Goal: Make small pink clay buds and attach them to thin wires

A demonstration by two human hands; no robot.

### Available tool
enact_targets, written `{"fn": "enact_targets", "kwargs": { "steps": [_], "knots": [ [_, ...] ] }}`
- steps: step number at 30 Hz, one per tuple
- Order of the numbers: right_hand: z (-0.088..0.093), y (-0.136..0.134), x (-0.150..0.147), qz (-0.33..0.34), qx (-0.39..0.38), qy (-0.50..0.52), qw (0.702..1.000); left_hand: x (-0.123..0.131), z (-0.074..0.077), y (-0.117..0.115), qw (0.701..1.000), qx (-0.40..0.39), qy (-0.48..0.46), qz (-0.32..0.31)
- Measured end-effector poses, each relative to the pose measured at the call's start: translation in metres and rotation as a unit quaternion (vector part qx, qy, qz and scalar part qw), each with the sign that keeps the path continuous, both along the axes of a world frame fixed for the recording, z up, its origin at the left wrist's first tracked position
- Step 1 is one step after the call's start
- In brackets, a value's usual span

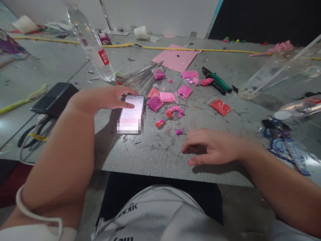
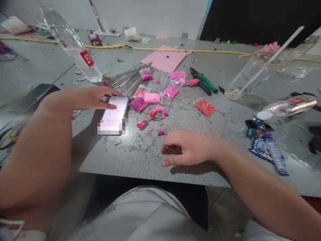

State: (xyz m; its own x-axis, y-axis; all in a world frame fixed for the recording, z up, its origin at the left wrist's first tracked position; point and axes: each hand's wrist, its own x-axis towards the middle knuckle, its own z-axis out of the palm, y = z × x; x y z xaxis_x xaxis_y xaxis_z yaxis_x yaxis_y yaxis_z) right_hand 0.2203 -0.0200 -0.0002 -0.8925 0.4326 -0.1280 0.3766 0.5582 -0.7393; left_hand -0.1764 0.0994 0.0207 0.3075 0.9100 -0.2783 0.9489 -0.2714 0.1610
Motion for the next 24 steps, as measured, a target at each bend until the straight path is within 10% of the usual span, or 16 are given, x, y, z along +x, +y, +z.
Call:
{"fn": "enact_targets", "kwargs": {
  "steps": [24],
  "knots": [
    [0.0003, -0.0007, -0.0003, -0.003, -0.008, -0.010, 1.000, 0.0005, 0.0011, -0.0014, 1.000, -0.020, -0.004, -0.005]
  ]
}}
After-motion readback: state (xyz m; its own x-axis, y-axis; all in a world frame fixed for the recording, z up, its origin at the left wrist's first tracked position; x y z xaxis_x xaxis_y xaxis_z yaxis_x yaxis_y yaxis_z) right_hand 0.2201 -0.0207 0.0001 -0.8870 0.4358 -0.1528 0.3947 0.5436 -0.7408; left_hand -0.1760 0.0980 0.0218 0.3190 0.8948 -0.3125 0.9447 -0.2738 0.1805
